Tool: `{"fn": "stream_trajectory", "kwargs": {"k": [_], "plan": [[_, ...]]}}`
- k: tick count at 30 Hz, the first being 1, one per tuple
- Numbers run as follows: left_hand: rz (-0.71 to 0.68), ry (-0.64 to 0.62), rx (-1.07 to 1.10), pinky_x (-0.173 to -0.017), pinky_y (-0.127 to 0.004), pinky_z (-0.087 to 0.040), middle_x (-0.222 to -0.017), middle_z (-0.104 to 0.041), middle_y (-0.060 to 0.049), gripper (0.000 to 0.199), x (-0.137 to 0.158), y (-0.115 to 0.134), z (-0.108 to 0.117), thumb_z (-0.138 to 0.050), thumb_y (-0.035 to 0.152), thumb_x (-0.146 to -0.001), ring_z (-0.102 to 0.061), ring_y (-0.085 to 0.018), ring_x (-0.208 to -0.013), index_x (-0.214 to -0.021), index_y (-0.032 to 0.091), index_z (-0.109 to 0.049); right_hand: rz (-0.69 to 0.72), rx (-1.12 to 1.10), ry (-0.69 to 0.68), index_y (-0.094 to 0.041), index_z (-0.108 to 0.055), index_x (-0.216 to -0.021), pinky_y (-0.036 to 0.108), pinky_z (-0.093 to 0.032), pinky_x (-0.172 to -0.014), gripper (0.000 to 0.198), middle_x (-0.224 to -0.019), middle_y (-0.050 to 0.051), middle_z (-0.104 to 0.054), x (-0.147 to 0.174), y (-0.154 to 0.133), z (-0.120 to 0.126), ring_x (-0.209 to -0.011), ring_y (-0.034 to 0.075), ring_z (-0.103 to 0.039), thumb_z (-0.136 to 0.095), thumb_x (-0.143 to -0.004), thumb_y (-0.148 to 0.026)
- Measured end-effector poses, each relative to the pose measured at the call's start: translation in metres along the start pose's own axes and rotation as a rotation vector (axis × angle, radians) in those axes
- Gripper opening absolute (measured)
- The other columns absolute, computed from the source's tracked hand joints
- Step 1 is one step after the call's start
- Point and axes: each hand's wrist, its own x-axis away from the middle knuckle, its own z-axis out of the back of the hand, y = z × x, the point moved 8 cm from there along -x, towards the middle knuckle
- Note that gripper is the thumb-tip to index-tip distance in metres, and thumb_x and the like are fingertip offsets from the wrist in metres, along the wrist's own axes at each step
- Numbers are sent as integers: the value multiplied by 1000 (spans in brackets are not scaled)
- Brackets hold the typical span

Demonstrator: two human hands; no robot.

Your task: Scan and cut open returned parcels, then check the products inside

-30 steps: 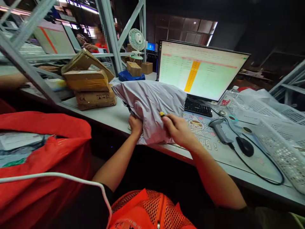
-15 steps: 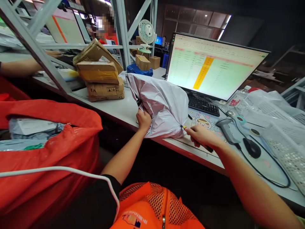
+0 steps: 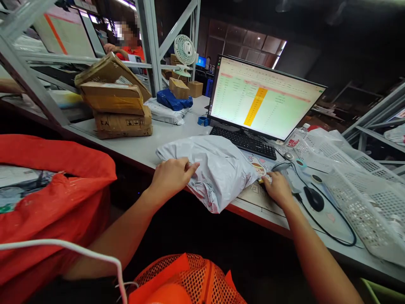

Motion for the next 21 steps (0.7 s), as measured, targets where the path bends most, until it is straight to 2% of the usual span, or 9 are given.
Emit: {"fn": "stream_trajectory", "kwargs": {"k": [2, 3, 5, 6, 8, 11, 15, 18, 21], "plan": [[-203, 71, 117, -81, -39, -53, -81, -73, -8, 43, -10, 38, 20, -51, 55, -105, -71, -29, -82, -89, 20, -71, 72, -176, 162, -12, -74, -126, 48, -54, -102, 47, -124, 23, -73, -20, -23, 28, -114, 35, -69, -48, -103, -44], [-326, 77, 173, -85, -38, -52, -91, -75, -8, 39, -18, 59, 21, -49, 49, -107, -71, -28, -90, -96, 20, -72, 129, -276, 226, -13, -75, -123, 47, -55, -101, 45, -121, 21, -75, -31, -40, 40, -110, 33, -70, -48, -102, -43], [-526, 20, 210, -97, -39, -51, -111, -76, -10, 29, -35, 93, 1, -53, 37, -106, -69, -27, -107, -110, 18, -74, 263, -484, 274, -17, -77, -117, 44, -57, -98, 41, -118, 16, -78, -50, -84, 54, -104, 29, -72, -50, -102, -45], [-562, -25, 176, -102, -41, -51, -117, -75, -12, 28, -44, 102, -16, -59, 35, -103, -67, -29, -114, -117, 16, -74, 324, -588, 253, -19, -77, -116, 44, -58, -98, 40, -117, 14, -79, -58, -107, 54, -103, 28, -72, -52, -101, -47], [-578, -128, 75, -103, -45, -51, -117, -75, -15, 28, -56, 108, -58, -65, 34, -100, -66, -32, -112, -117, 14, -76, 380, -814, 131, -22, -77, -116, 44, -57, -102, 38, -118, 10, -79, -72, -148, 38, -107, 26, -73, -58, -99, -51], [-605, -139, -2, -102, -46, -50, -110, -74, -15, 27, -52, 103, -95, -61, 35, -105, -65, -32, -111, -109, 13, -77, 330, -1106, -142, -23, -77, -115, 46, -52, -112, 42, -121, 9, -80, -81, -186, -11, -117, 26, -72, -68, -92, -58], [-646, -25, -25, -97, -46, -49, -104, -73, -13, 32, -29, 91, -100, -50, 32, -110, -62, -31, -109, -103, 13, -75, 274, -1238, -294, -21, -74, -121, 46, -49, -118, 57, -128, 12, -79, -75, -193, -61, -126, 26, -71, -65, -90, -69], [-712, 29, 6, -95, -45, -47, -99, -72, -12, 38, -16, 91, -94, -43, 33, -112, -60, -30, -104, -96, 15, -73, 186, -1368, -356, -21, -71, -128, 45, -46, -121, 67, -134, 14, -77, -73, -184, -78, -133, 26, -68, -61, -90, -75], [-761, 52, 58, -94, -45, -45, -96, -70, -11, 39, -6, 92, -91, -40, 31, -111, -59, -28, -103, -90, 18, -71, 98, -1460, -375, -20, -71, -126, 45, -45, -122, 64, -134, 15, -77, -74, -179, -84, -135, 27, -67, -65, -88, -71]]}}
